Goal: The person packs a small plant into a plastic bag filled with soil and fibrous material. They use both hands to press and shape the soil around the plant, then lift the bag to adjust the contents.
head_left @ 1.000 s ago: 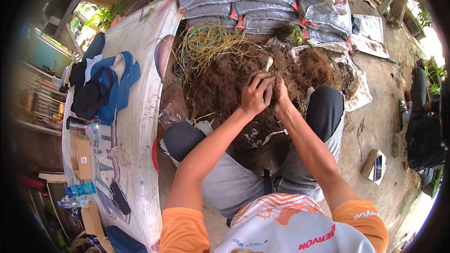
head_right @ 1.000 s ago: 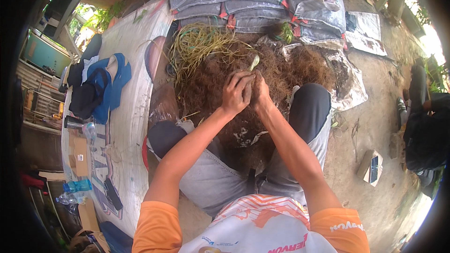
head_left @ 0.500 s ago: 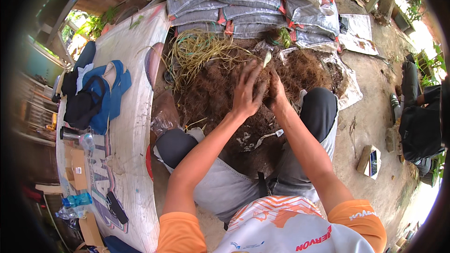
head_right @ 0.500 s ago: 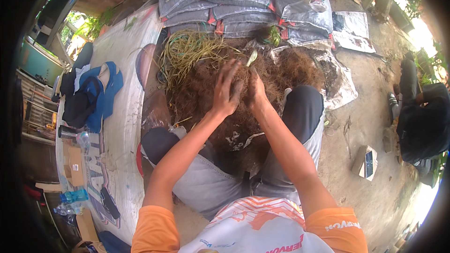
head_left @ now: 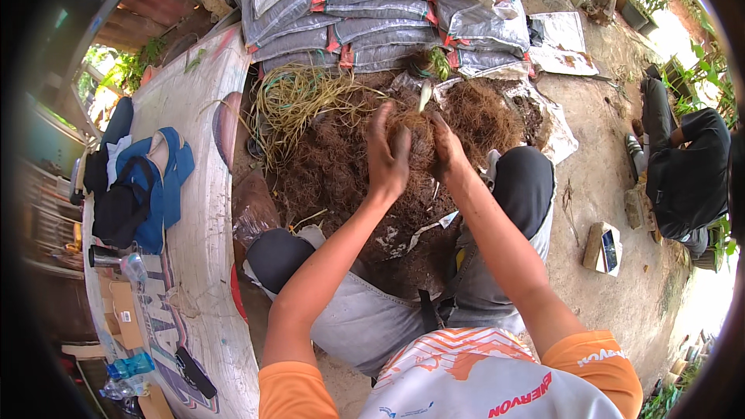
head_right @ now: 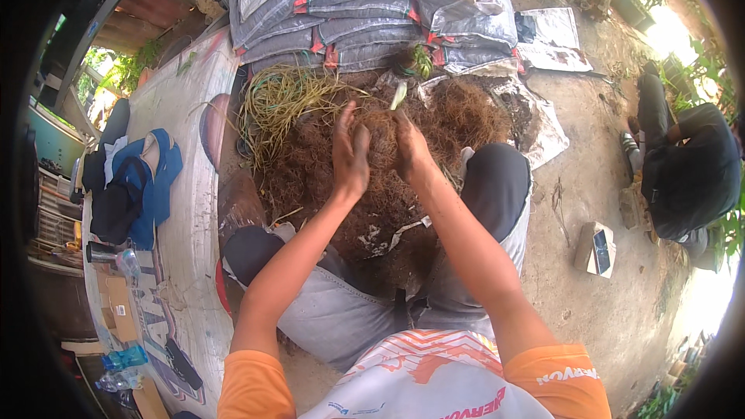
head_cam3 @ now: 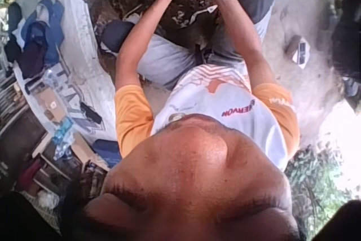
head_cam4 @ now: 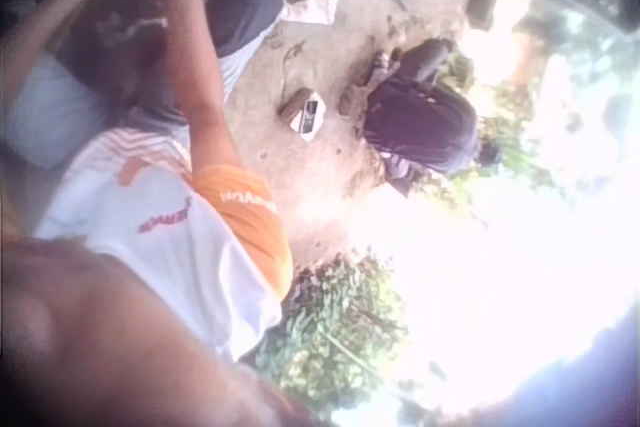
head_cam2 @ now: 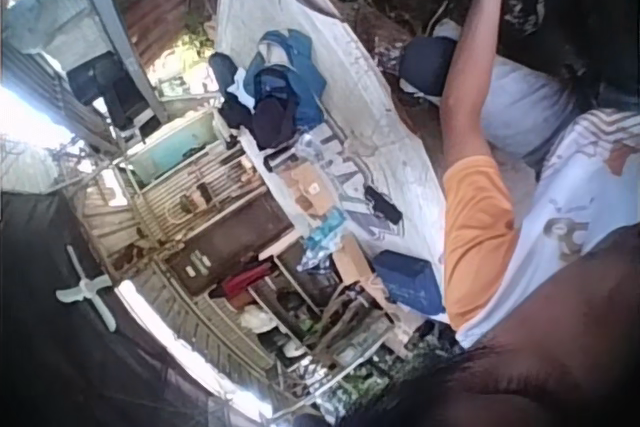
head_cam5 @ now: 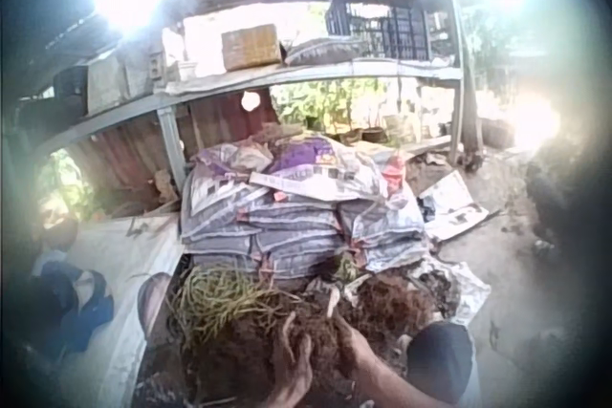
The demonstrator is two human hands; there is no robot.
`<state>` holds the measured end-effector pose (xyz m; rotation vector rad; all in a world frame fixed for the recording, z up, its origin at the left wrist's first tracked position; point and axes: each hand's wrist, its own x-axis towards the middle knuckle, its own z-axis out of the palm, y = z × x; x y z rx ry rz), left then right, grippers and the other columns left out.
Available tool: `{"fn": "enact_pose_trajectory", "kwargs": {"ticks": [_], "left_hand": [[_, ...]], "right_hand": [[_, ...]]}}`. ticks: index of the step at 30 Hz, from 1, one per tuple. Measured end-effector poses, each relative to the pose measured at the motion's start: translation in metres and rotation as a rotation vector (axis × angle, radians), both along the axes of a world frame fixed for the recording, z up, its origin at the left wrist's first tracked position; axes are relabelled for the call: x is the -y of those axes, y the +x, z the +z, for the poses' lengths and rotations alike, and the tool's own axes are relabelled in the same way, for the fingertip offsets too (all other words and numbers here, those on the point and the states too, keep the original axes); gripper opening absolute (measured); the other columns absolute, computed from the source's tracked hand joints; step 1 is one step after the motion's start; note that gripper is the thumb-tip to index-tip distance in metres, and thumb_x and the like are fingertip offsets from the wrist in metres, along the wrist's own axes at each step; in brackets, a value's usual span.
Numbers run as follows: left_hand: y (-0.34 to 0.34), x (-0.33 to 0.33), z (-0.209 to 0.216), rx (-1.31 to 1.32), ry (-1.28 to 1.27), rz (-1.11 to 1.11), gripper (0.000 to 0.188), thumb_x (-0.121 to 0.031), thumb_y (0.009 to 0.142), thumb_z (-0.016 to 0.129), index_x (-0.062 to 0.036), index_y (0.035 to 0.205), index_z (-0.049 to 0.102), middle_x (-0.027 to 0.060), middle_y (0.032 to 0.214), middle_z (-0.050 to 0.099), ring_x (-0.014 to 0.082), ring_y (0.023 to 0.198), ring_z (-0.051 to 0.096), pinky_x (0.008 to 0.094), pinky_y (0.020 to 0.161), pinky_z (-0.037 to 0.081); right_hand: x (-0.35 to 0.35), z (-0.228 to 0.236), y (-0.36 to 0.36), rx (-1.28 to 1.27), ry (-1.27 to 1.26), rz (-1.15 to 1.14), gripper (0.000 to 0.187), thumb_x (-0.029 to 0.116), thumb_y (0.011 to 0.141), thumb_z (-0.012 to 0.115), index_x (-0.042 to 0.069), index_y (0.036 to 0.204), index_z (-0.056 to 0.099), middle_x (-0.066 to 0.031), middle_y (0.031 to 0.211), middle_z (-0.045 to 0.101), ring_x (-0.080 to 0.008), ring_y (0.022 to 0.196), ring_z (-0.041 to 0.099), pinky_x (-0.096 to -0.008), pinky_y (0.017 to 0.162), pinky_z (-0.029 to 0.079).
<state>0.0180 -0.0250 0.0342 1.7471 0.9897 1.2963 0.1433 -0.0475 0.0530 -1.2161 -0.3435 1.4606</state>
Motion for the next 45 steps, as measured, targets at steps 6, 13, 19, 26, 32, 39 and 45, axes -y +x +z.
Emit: {"fn": "enact_pose_trajectory", "kwargs": {"ticks": [6, 13, 19, 26, 32, 39, 45], "left_hand": [[-0.001, -0.011, 0.006, 0.444, -0.424, -0.136, 0.064, -0.047, 0.09, 0.056, -0.0051, 0.136, 0.042, 0.0096, 0.138, 0.042, 0.0199, 0.13, 0.036, 0.0366, 0.109, 0.027], [-0.015, -0.019, 0.019, 0.748, -0.788, -0.223, 0.053, -0.044, 0.085, 0.062, -0.0082, 0.124, 0.054, 0.0069, 0.117, 0.06, 0.0177, 0.105, 0.059, 0.0345, 0.091, 0.048], [-0.028, -0.022, 0.039, 1.031, -0.905, -0.461, 0.059, -0.061, 0.088, 0.04, -0.014, 0.12, 0.056, 0.0104, 0.112, 0.063, 0.0245, 0.101, 0.063, 0.0436, 0.089, 0.051], [-0.022, -0.023, 0.025, 0.742, -0.707, -0.187, 0.068, -0.061, 0.093, 0.034, -0.0139, 0.143, 0.032, 0.0074, 0.146, 0.033, 0.023, 0.134, 0.034, 0.0414, 0.11, 0.029], [-0.041, -0.024, 0.049, 0.553, -0.686, -0.207, 0.072, -0.06, 0.089, 0.047, -0.013, 0.141, 0.032, 0.0079, 0.14, 0.039, 0.0217, 0.128, 0.041, 0.0415, 0.103, 0.035], [-0.04, -0.035, 0.036, 1.091, -0.806, -0.496, 0.043, -0.047, 0.094, 0.047, -0.0134, 0.12, 0.053, 0.004, 0.114, 0.06, 0.0215, 0.1, 0.062, 0.0395, 0.083, 0.055], [-0.054, -0.045, 0.03, 1.188, -0.801, -0.522, 0.044, -0.044, 0.094, 0.044, -0.0083, 0.117, 0.056, 0.0094, 0.11, 0.063, 0.0239, 0.096, 0.064, 0.0413, 0.083, 0.056]], "right_hand": [[-0.011, 0.022, -0.007, 0.276, 0.118, 0.226, 0.041, 0.036, 0.094, 0.048, 0.008, 0.123, 0.054, -0.0104, 0.113, 0.06, -0.0209, 0.1, 0.059, -0.042, 0.08, 0.051], [-0.047, 0.048, -0.013, 0.143, -0.046, 0.481, 0.048, 0.056, 0.091, 0.045, 0.016, 0.114, 0.059, -0.009, 0.113, 0.063, -0.0241, 0.099, 0.062, -0.0458, 0.09, 0.047], [-0.05, 0.096, 0.0, 0.367, -0.047, 0.592, 0.076, 0.065, 0.084, 0.051, 0.017, 0.141, 0.035, -0.0189, 0.13, 0.051, -0.0327, 0.118, 0.051, -0.0549, 0.097, 0.04], [-0.058, 0.054, -0.029, 0.218, 0.04, 0.365, 0.039, 0.038, 0.088, 0.06, 0.008, 0.113, 0.061, -0.0082, 0.107, 0.066, -0.0191, 0.093, 0.065, -0.0382, 0.085, 0.053], [-0.056, 0.062, -0.011, 0.06, 0.031, 0.467, 0.034, 0.033, 0.089, 0.058, 0.01, 0.115, 0.06, -0.0082, 0.105, 0.065, -0.022, 0.095, 0.064, -0.0404, 0.085, 0.052], [-0.082, 0.06, -0.035, 0.622, 0.254, 0.652, 0.038, 0.025, 0.09, 0.056, 0.009, 0.124, 0.058, -0.0071, 0.123, 0.056, -0.0176, 0.11, 0.054, -0.0304, 0.092, 0.045], [-0.066, 0.15, -0.052, 0.88, 0.156, 1.141, 0.052, 0.029, 0.096, 0.035, 0.029, 0.147, 0.026, -0.0183, 0.148, 0.03, -0.0362, 0.12, 0.049, -0.0466, 0.088, 0.052]]}}
